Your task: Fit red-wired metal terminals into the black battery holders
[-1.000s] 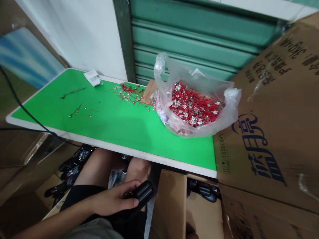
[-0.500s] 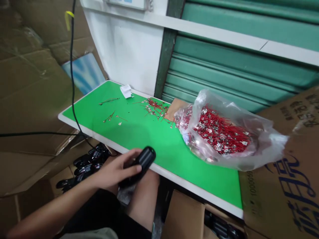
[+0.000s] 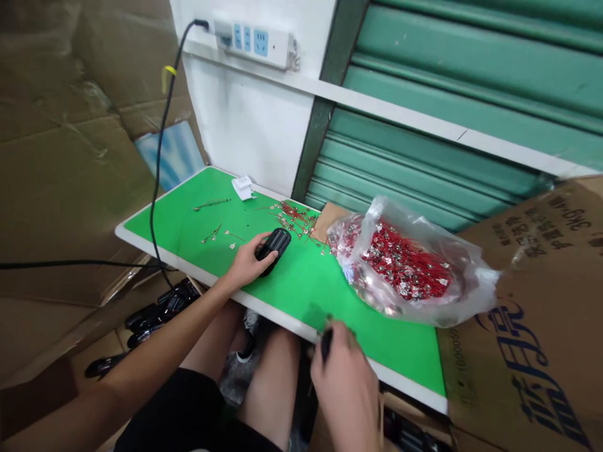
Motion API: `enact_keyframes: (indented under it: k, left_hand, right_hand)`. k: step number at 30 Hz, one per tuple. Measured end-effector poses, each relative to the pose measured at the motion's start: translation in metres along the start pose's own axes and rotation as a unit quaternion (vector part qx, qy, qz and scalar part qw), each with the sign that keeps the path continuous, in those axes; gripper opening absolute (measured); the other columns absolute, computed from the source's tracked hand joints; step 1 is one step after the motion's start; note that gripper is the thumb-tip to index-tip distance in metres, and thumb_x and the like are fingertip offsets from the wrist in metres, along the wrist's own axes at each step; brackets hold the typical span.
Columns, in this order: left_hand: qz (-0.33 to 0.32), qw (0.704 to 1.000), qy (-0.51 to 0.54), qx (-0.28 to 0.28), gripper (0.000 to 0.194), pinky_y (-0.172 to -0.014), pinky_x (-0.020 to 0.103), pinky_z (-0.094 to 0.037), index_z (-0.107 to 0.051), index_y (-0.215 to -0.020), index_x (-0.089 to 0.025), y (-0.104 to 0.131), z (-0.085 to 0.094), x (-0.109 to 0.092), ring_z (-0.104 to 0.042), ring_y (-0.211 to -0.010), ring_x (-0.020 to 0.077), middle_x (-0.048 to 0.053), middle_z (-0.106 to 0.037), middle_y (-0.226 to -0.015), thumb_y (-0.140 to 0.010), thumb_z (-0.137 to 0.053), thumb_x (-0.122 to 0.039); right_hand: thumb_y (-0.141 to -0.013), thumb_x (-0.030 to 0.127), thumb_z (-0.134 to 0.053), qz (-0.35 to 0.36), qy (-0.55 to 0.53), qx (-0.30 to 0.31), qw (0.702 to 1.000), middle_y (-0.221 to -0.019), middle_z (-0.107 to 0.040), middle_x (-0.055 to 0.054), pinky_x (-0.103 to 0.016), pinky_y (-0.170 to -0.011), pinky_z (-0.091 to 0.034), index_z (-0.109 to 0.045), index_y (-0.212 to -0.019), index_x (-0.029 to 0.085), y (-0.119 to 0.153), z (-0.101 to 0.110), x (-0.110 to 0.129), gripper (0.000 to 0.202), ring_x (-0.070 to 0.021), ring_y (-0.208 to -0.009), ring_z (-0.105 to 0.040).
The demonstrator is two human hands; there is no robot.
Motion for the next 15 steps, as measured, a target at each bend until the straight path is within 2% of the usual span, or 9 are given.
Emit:
enact_keyframes:
  k: [3,5,6,9,13,15]
  left_hand:
    - [0.007,0.999,0.032,-0.034,0.065,-0.108,0.039,-0.058,-0.058,-0.147,-0.012,-0.004,0.005,0.007,-0.071,-0.116,0.0239,0.015,-0.072,-0.134,-0.087,-0.068,-0.034]
    - [0.011,0.998,0.044,-0.047,0.067,-0.112,0.042,-0.055,-0.057,-0.148,-0.011,-0.006,0.006,0.011,-0.069,-0.120,0.0254,0.017,-0.067,-0.143,-0.084,-0.066,-0.028]
    - [0.012,0.998,0.047,-0.049,0.068,-0.112,0.043,-0.055,-0.057,-0.148,-0.011,-0.007,0.006,0.013,-0.068,-0.121,0.0256,0.017,-0.065,-0.145,-0.082,-0.065,-0.024]
    - [0.015,0.997,0.055,-0.049,0.069,-0.108,0.041,-0.056,-0.057,-0.148,-0.013,-0.007,0.006,0.017,-0.068,-0.118,0.0242,0.016,-0.063,-0.147,-0.079,-0.060,-0.017]
    - [0.022,0.996,0.071,-0.042,0.070,-0.100,0.037,-0.059,-0.057,-0.147,-0.015,-0.006,0.005,0.019,-0.069,-0.114,0.0220,0.015,-0.063,-0.147,-0.076,-0.056,-0.013]
    - [0.025,0.996,0.078,-0.041,0.069,-0.100,0.036,-0.059,-0.058,-0.144,-0.015,-0.005,0.005,0.018,-0.068,-0.114,0.0216,0.015,-0.063,-0.147,-0.075,-0.055,-0.011]
  right_hand:
    - [-0.100,0.023,-0.052,0.014,0.078,0.044,0.996,-0.119,-0.075,-0.024,-0.041,-0.089,-0.056,-0.065,-0.127,0.013,-0.069,0.023,0.081,0.032,-0.0362,-0.114,-0.075]
    - [-0.102,0.028,-0.052,0.029,0.066,0.043,0.996,-0.123,-0.075,-0.023,-0.038,-0.092,-0.055,-0.065,-0.128,0.013,-0.101,0.033,0.113,0.033,-0.0341,-0.116,-0.074]
    - [-0.104,0.034,-0.050,0.032,0.057,0.044,0.997,-0.123,-0.075,-0.022,-0.037,-0.093,-0.055,-0.065,-0.128,0.013,-0.114,0.034,0.121,0.035,-0.0332,-0.118,-0.074]
    - [-0.105,0.044,-0.047,0.016,0.033,0.054,0.998,-0.128,-0.073,-0.024,-0.036,-0.096,-0.055,-0.061,-0.136,0.009,-0.143,0.031,0.116,0.049,-0.0329,-0.121,-0.073]
    - [-0.095,0.032,-0.062,-0.012,0.026,0.062,0.998,-0.152,-0.056,-0.032,-0.037,-0.112,-0.049,-0.041,-0.156,-0.005,-0.167,0.027,0.096,0.074,-0.0351,-0.140,-0.061]
    - [-0.091,0.026,-0.065,-0.013,0.024,0.059,0.998,-0.158,-0.048,-0.034,-0.037,-0.117,-0.046,-0.039,-0.157,-0.006,-0.174,0.027,0.096,0.079,-0.0357,-0.146,-0.055]
Point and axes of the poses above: each hand's wrist, its own y-axis away from the middle knuckle, its own z-axis out of the back of the hand, x = y × z, the point moved 9 cm from there along -y, towards the middle knuckle
